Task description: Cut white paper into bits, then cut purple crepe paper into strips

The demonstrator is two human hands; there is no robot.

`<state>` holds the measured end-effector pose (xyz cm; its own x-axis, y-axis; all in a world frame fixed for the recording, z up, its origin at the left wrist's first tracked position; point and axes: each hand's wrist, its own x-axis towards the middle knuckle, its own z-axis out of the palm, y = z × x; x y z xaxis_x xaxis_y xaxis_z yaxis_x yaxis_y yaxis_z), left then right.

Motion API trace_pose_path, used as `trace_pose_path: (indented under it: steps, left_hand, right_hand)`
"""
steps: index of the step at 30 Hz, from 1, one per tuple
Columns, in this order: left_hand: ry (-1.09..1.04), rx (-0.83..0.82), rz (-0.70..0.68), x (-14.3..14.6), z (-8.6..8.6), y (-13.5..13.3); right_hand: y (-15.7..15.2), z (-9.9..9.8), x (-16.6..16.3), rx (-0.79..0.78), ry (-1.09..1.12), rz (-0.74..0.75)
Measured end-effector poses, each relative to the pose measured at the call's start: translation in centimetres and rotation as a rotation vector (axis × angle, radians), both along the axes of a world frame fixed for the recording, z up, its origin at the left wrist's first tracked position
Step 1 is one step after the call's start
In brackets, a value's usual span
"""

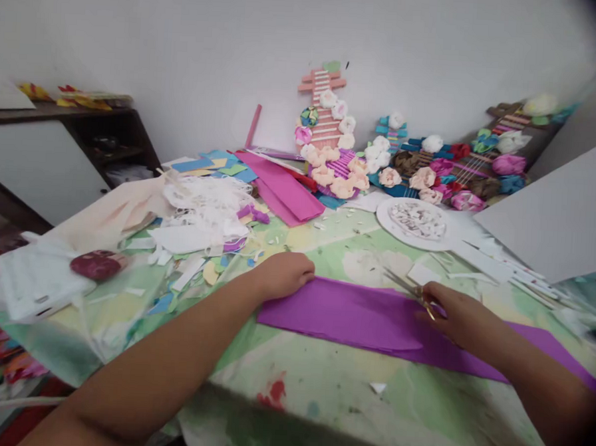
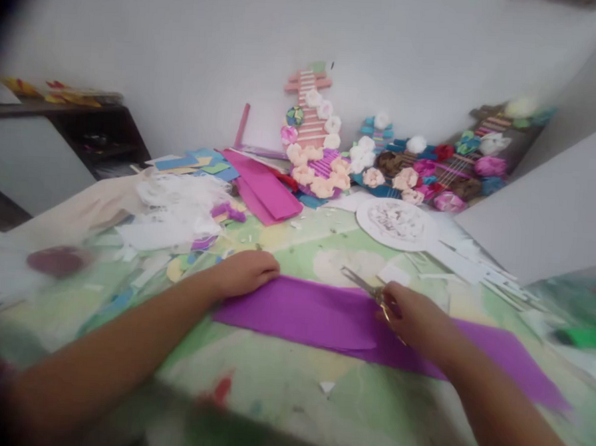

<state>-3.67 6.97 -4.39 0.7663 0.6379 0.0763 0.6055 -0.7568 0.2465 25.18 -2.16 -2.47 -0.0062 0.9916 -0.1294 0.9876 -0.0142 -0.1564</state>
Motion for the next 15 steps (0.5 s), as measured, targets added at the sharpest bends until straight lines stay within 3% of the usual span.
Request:
trace_pose_path:
  steps: [2,8,13,15]
  left_hand:
    - [0.004,-0.017,0.027,0.0,0.3,0.1]
    - [0.033,-0.109,0.071,0.0,2.0,-0.1]
    - [0.010,-0.127,0.215,0.1,2.5,0.2]
    - [-0.001,-0.122,0.294,-0.3,2.4,0.8]
  right_hand:
    - [0.1,-0.5,1.2,-0.076,0.020,0.028]
    - [0.0,-1.0,3.3,-0.083,0.047,0.081]
    - [0.1,-0.8,5.4,-0.109,0.070,0.121]
    - [0.1,-1.0,7.4,-0.084,0.067,0.071]
